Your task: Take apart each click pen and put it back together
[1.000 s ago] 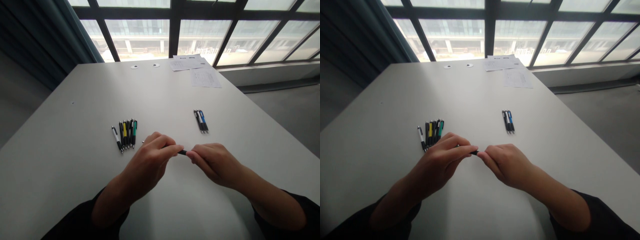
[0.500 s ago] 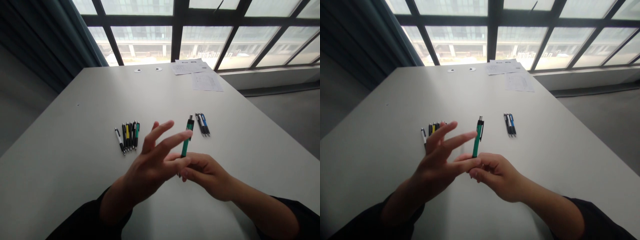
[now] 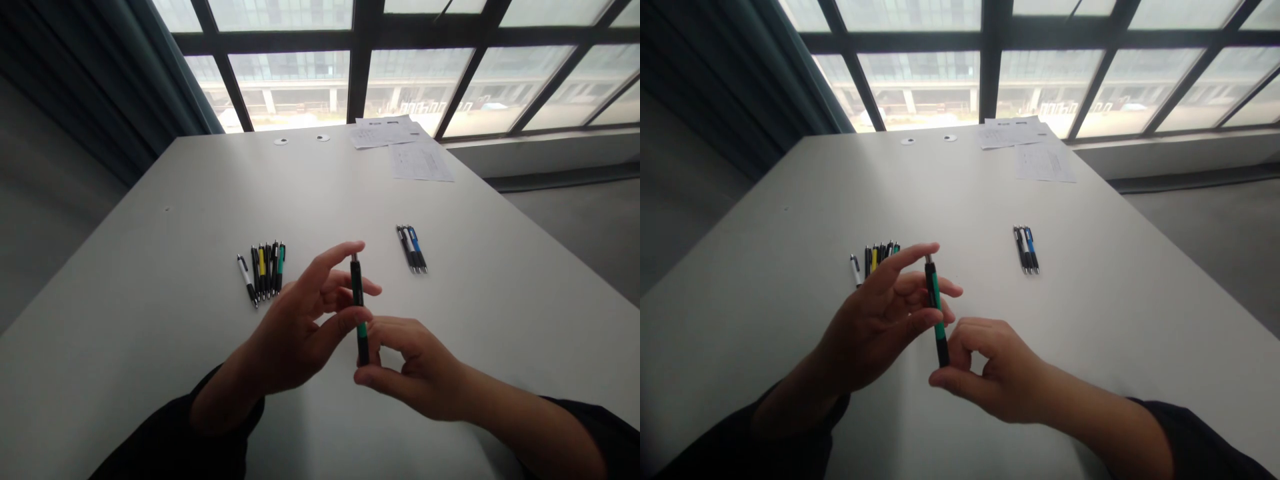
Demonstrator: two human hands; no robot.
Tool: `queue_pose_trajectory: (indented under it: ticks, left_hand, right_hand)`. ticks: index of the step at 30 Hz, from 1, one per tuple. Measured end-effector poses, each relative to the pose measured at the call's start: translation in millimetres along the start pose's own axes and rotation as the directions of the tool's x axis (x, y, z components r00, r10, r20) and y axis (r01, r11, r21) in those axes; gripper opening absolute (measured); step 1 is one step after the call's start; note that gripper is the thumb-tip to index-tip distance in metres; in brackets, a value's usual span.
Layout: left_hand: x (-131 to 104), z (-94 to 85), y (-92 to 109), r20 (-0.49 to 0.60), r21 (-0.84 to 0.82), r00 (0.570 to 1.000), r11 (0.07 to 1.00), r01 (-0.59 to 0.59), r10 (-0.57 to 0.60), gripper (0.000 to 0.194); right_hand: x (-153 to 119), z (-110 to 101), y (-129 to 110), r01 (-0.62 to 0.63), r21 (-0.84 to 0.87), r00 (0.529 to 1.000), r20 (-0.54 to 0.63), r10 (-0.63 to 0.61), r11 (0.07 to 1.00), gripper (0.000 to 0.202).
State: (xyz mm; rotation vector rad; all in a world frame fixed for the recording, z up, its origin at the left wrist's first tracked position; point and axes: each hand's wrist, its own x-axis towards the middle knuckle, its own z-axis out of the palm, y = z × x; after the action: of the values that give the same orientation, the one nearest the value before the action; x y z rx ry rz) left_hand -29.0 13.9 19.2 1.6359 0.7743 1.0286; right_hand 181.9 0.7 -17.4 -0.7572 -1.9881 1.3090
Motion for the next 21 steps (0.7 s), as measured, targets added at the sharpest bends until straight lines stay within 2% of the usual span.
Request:
queue_pose_trajectory:
  ticks: [5,7,12,15,17,21]
  left_hand:
    - [0,0.7,3,0.06,-0.036,0.998,0.999,0.004,-0.002,0.054]
    - [0,1.5,3,0.056,-0.016,0.998,1.0,-0.012,0.013,0.05]
    - [0,2.4,3,-0.007,0.072,1.0,0.997,-0.018,0.018,0.058]
    - [1,2.2,3,-0.001,0.078,1.0,0.997,-0.009,0.009,0.05]
    - [2,1.8,1,-0.023,0.079,1.0,0.997,0.007,-0.005,0.051]
    - [7,0.9,-8,-0.079,0.018,0.995,0.998,0.059,-0.058,0.066]
  right_hand:
    - [-1,2,1,0.057,-0.012,0.997,-0.044,-0.058,0.998,0.034]
    - [-1,2,0,0.062,-0.015,0.997,-0.034,-0.062,0.998,0.034]
    - [1,1,-2,0.037,-0.015,0.999,-0.004,-0.037,0.999,0.032]
    - [0,1,-2,0.026,-0.032,1.0,0.014,-0.026,0.999,0.032]
    - [0,2,-1,-0.003,-0.041,1.0,0.027,0.004,0.999,0.031]
    - [2,2,3,-0.142,-0.051,0.988,0.053,0.145,0.989,0.032]
